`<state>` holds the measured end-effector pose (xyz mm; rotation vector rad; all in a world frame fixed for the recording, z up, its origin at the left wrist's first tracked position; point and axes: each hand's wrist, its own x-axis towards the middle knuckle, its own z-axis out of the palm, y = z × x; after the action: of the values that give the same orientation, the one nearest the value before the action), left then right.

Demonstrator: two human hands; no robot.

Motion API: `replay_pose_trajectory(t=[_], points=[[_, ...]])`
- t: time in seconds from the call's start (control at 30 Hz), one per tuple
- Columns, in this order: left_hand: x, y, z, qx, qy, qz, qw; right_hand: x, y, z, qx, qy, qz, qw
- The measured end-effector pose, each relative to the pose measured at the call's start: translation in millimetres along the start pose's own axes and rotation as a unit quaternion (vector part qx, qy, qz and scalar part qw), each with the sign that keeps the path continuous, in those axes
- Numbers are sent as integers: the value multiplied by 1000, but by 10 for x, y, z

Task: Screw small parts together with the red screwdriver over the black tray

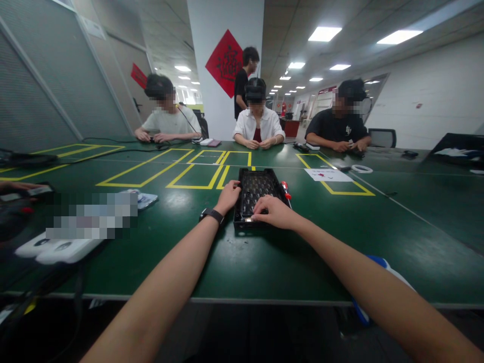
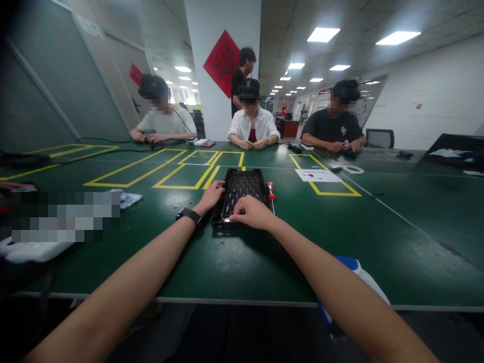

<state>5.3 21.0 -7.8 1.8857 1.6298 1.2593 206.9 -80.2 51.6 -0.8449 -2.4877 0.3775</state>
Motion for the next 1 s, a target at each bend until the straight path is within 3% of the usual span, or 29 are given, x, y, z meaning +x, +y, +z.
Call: replay_pose_trajectory(t=[1.0], points=[[-14, 45, -23, 2, -3, -10, 1000, 1, 29, 4, 44, -10, 15, 999]])
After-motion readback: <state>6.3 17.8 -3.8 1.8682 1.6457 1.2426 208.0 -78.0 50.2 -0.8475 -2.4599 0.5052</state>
